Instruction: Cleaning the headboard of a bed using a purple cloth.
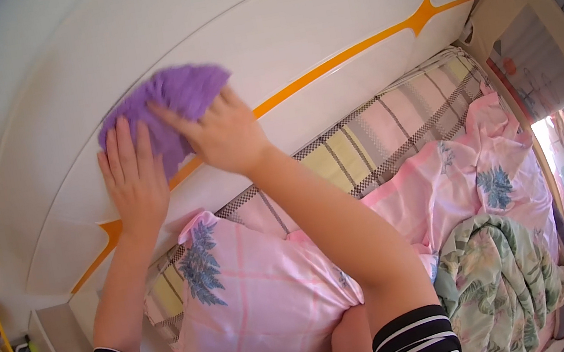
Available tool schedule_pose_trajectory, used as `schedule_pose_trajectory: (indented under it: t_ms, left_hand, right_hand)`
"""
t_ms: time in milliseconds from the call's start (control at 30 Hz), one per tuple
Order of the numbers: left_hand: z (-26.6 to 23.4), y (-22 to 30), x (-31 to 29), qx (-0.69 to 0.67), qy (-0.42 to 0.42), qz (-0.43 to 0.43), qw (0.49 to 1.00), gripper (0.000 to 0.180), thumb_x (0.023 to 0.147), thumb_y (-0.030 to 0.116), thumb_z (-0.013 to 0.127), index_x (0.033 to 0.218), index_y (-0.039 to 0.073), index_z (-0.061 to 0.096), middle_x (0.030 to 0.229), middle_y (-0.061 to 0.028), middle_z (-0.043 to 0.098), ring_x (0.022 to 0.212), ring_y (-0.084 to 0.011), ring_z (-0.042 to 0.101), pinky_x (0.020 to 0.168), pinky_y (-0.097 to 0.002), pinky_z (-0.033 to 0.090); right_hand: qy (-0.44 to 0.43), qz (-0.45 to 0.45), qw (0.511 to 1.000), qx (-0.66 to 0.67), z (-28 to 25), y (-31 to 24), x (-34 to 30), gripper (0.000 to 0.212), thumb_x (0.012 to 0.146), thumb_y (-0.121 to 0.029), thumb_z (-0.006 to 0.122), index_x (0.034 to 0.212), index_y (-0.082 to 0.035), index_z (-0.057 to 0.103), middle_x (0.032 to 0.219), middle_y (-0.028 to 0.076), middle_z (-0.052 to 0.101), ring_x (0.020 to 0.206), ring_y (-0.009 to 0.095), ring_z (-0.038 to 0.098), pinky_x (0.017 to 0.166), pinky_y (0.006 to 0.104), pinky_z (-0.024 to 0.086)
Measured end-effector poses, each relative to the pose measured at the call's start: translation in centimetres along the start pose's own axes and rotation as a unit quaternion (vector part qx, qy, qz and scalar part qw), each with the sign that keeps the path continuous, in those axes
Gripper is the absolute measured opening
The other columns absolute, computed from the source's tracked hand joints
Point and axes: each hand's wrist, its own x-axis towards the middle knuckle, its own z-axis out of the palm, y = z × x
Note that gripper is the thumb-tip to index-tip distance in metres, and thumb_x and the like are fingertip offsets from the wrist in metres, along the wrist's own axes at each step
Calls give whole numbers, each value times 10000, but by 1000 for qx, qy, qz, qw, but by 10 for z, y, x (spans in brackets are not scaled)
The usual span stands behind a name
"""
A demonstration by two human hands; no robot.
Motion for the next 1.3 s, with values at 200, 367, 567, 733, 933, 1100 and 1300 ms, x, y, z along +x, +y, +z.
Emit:
schedule_pose_trajectory:
  t_ms: [200, 367, 567, 733, 933, 1100, 1300]
  left_hand:
    - [6, 67, 113, -20, 49, 64, 997, 543, 873, 178, 567, 1405, 116, 475, 1506, -55, 394, 1372, -225, 379, 1117, -430, 279]
    - [30, 98, 130, -22, 74, 110, 991, 500, 916, 202, 481, 1409, 121, 470, 1504, -13, 402, 1365, -169, 385, 1119, -376, 271]
    - [60, 94, 61, -6, -51, 234, 971, 522, 873, 163, 517, 1391, 101, 486, 1501, -19, 409, 1351, -173, 406, 1073, -394, 342]
    - [52, 56, 5, -6, -89, 133, 987, 521, 854, 162, 547, 1372, 118, 517, 1497, -29, 418, 1335, -196, 428, 1107, -384, 297]
    - [22, 52, 48, 5, 3, 10, 1000, 550, 881, 122, 555, 1415, 51, 445, 1525, -166, 328, 1385, -382, 326, 1113, -544, 261]
    - [15, 104, 156, 21, 50, 50, 997, 481, 889, 162, 510, 1364, 88, 522, 1475, -64, 440, 1342, -224, 417, 1120, -412, 278]
    - [31, 144, 191, -25, 70, 156, 985, 455, 913, 191, 481, 1361, 131, 531, 1458, 27, 461, 1341, -153, 417, 1125, -362, 282]
  right_hand:
    - [180, 95, 976, -77, -29, 74, 24, 637, 804, -272, 532, 1406, -76, 454, 1268, 247, 500, 1153, 450, 418, 1050, 600, 224]
    - [240, 140, 960, -34, -23, 101, -2, 647, 830, -192, 489, 1432, 13, 373, 1319, 282, 455, 1162, 478, 410, 1064, 560, 253]
    - [169, 294, 939, 60, 20, 53, -84, 668, 826, -64, 489, 1445, 79, 284, 1382, 390, 346, 1241, 562, 362, 1062, 543, 307]
    - [67, 236, 957, 154, 25, 11, -79, 664, 789, -75, 586, 1403, 65, 377, 1336, 333, 446, 1206, 523, 432, 1042, 529, 358]
    - [14, 68, 995, 65, -11, 44, -2, 650, 773, -197, 617, 1398, -93, 472, 1297, 220, 523, 1197, 413, 479, 1057, 534, 325]
    - [224, 111, 968, -12, -44, 116, 29, 673, 797, -206, 557, 1430, -31, 410, 1287, 279, 494, 1220, 462, 406, 1074, 596, 241]
    - [174, 214, 961, -2, -60, 154, 2, 652, 943, -180, 332, 1477, 124, 113, 1529, 327, 170, 1385, 531, 174, 1156, 549, 104]
